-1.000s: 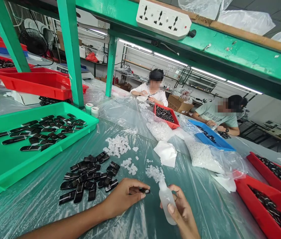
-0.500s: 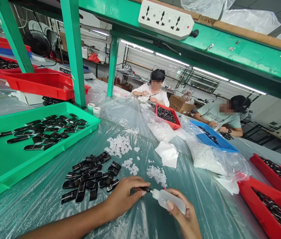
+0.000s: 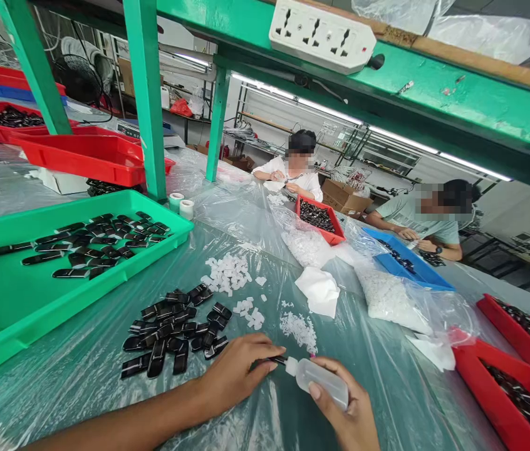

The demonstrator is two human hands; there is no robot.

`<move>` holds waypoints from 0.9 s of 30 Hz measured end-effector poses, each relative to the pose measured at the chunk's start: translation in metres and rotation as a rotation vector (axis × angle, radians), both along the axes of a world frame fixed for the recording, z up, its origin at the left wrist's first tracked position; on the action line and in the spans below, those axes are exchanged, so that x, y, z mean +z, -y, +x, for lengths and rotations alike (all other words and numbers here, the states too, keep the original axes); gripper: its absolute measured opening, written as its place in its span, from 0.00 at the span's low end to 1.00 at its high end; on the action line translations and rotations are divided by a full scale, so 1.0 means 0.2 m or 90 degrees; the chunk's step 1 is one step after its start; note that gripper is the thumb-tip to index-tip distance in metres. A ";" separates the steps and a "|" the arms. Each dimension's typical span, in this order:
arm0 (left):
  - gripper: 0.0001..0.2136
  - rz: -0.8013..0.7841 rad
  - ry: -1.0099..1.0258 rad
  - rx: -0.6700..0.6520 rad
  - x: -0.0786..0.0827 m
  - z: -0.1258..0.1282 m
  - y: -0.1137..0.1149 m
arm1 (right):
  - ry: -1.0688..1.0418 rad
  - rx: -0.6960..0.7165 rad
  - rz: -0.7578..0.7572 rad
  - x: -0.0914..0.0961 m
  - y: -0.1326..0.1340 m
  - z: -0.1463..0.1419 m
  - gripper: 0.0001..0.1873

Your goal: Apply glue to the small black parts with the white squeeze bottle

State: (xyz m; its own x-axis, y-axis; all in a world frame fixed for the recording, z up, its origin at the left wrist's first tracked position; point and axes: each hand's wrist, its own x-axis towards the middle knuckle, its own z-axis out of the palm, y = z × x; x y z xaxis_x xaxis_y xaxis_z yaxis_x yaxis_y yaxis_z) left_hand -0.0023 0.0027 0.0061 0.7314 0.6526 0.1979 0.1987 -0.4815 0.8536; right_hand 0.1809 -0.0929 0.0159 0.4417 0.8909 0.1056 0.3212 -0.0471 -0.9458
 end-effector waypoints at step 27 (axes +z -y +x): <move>0.11 -0.328 0.206 -0.002 -0.01 0.01 0.01 | 0.230 -0.152 -0.142 -0.04 -0.03 0.32 0.24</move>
State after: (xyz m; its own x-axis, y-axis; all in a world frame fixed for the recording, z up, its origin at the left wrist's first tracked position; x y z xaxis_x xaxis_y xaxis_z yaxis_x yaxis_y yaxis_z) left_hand 0.0006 0.0006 0.0051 0.6885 0.7218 0.0696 -0.1100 0.0090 0.9939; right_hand 0.2447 -0.0862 0.0088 0.6064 0.7879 0.1072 0.5826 -0.3484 -0.7343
